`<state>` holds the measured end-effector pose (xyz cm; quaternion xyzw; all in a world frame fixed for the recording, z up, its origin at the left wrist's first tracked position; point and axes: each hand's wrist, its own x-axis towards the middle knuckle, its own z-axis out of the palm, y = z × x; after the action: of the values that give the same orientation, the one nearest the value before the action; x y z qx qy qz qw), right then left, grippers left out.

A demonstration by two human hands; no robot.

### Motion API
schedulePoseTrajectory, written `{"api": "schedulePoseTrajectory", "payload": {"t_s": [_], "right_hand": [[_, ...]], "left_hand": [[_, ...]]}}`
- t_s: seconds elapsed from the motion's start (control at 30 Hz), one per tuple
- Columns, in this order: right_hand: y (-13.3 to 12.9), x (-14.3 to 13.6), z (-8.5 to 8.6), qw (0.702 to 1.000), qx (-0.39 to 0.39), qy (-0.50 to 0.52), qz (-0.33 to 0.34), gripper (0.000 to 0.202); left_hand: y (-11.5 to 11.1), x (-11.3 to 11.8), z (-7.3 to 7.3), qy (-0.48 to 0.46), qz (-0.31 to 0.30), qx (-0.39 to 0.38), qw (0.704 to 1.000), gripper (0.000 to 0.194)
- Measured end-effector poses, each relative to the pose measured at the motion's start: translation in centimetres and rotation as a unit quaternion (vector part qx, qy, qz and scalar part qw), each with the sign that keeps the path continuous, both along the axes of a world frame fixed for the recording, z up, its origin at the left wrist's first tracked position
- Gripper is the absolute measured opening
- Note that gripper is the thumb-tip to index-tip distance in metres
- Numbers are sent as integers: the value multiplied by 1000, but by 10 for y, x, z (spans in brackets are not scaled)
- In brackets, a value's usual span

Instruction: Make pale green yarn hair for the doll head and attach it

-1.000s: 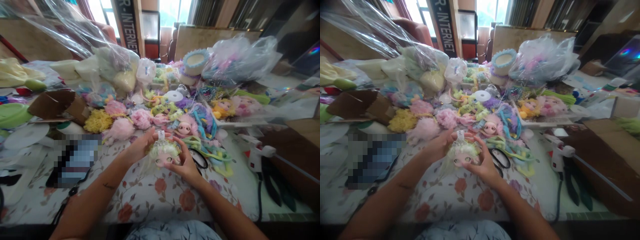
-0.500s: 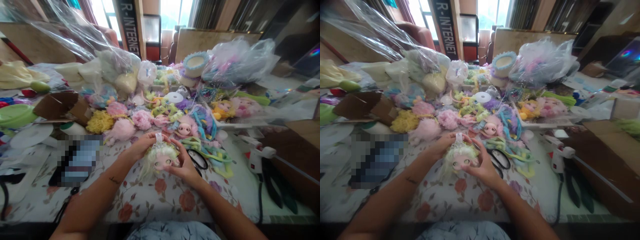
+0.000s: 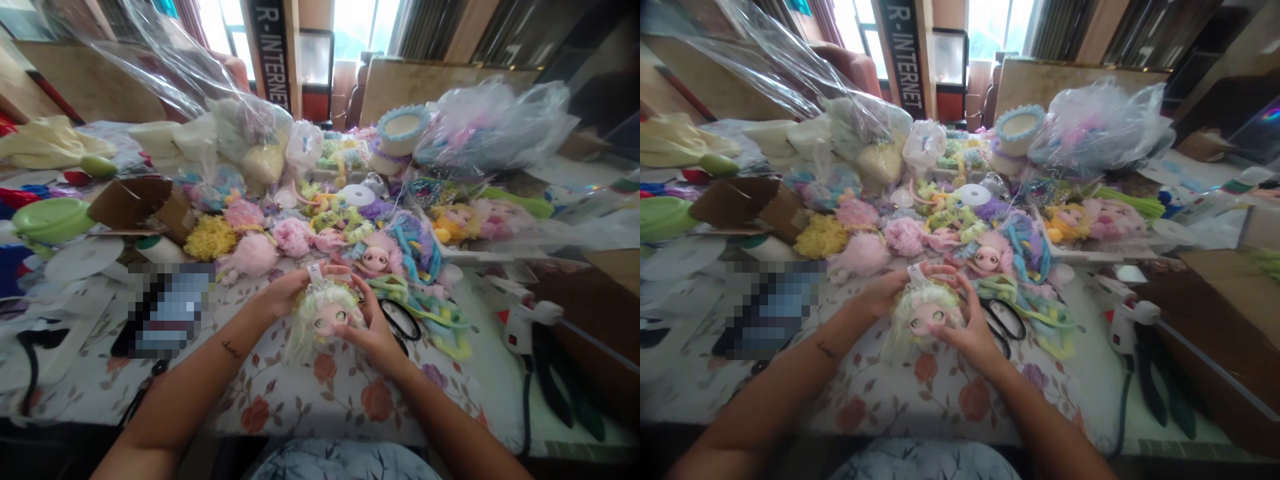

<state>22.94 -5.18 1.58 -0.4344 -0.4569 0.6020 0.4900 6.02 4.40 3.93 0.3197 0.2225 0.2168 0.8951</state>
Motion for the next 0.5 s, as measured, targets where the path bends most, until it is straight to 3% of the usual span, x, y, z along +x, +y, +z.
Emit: {"api": "schedulePoseTrajectory", "payload": {"t_s": [0.1, 0.17, 0.27, 0.3, 0.37, 0.43, 0.5], "right_hand": [[2, 1, -1, 998, 31, -36, 36, 93], [1, 5, -4, 995, 42, -77, 48, 91], [-6, 20, -11, 977, 94, -190, 3, 68], [-8, 27, -14, 957, 144, -249, -30, 58], [-13, 44, -22, 864, 279, -406, -106, 47], [-15, 59, -30, 765, 375, -515, -96, 46], [-14, 68, -38, 708, 412, -569, -74, 43]], "left_hand": [[-3, -3, 0, 0, -12, -45, 999, 44], [-2, -10, 1, 8, 11, -83, 996, 45], [7, -33, 5, 27, 72, -113, 991, 45], [11, -43, 6, 32, 94, -113, 989, 44], [18, -62, 9, 38, 141, -103, 984, 42], [23, -76, 10, 39, 187, -91, 977, 38], [27, -81, 10, 39, 227, -81, 970, 34]]}}
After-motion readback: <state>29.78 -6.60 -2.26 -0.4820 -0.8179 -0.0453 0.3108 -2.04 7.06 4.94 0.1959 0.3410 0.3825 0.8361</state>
